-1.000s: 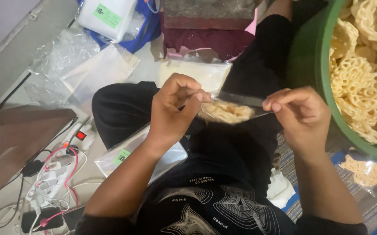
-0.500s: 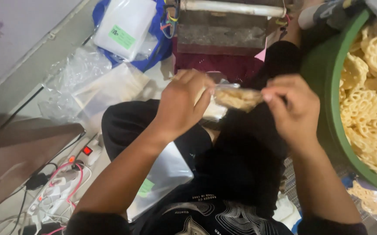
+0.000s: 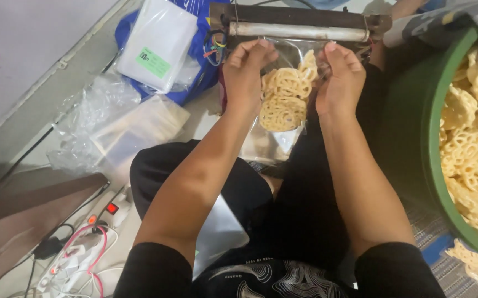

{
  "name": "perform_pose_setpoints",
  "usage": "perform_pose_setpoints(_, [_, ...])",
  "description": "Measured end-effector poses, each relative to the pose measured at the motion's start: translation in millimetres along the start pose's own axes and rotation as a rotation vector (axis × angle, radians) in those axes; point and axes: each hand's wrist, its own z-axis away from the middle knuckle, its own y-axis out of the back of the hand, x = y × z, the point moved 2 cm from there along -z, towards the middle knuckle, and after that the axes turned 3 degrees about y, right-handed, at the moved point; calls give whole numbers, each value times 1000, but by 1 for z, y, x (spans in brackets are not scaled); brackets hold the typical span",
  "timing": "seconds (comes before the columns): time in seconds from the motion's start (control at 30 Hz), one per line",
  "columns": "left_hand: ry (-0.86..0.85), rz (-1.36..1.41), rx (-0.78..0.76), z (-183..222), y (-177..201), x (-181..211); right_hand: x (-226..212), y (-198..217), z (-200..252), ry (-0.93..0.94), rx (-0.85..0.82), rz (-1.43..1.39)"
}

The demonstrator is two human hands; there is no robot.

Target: The person sits on a mat and repeatedly places round, lattice-patterned snacks from a green basin into clear plastic bags. They then move each filled bag to a sealing machine to close it and set the sealed package aside.

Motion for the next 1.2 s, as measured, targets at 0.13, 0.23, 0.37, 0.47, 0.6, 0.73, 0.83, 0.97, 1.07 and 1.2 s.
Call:
perform_pose_setpoints(0.13, [57,35,41,-3,-1,0,-4,-4,3,-20,33,6])
perform_pose_setpoints(0.23, [84,23,52,-2,-2,4,-5,-5,3,-45,42,-6])
perform_pose_setpoints(0.37, [135,-2,68,0,-4,10,-3,-3,0,-58,62,-26])
perform_pose_setpoints(0.47, [110,5,52,0,-3,6,-4,-3,1,-54,50,-20])
perform_pose_setpoints(0.6, [106,21,47,15,-2,18,-14,-2,14,-67,26,-12])
perform_pose_setpoints(0.73, [-13,-204,-52,60,2,46,-30,8,45,120,-118,62])
perform_pose_setpoints(0.83, [-183,-343,-191,95,15,42,-59,13,82,694,-373,447])
perform_pose_setpoints(0.97, [-317,-451,-372,144,18,41,-56,28,132,1146,-638,853])
perform_pose_setpoints(1.07, [-242,-253,-367,164,24,56,-75,43,150,1221,-582,838])
perform_pose_setpoints(1.2, [-183,-16,-349,187,28,72,-79,73,158,1218,-496,719])
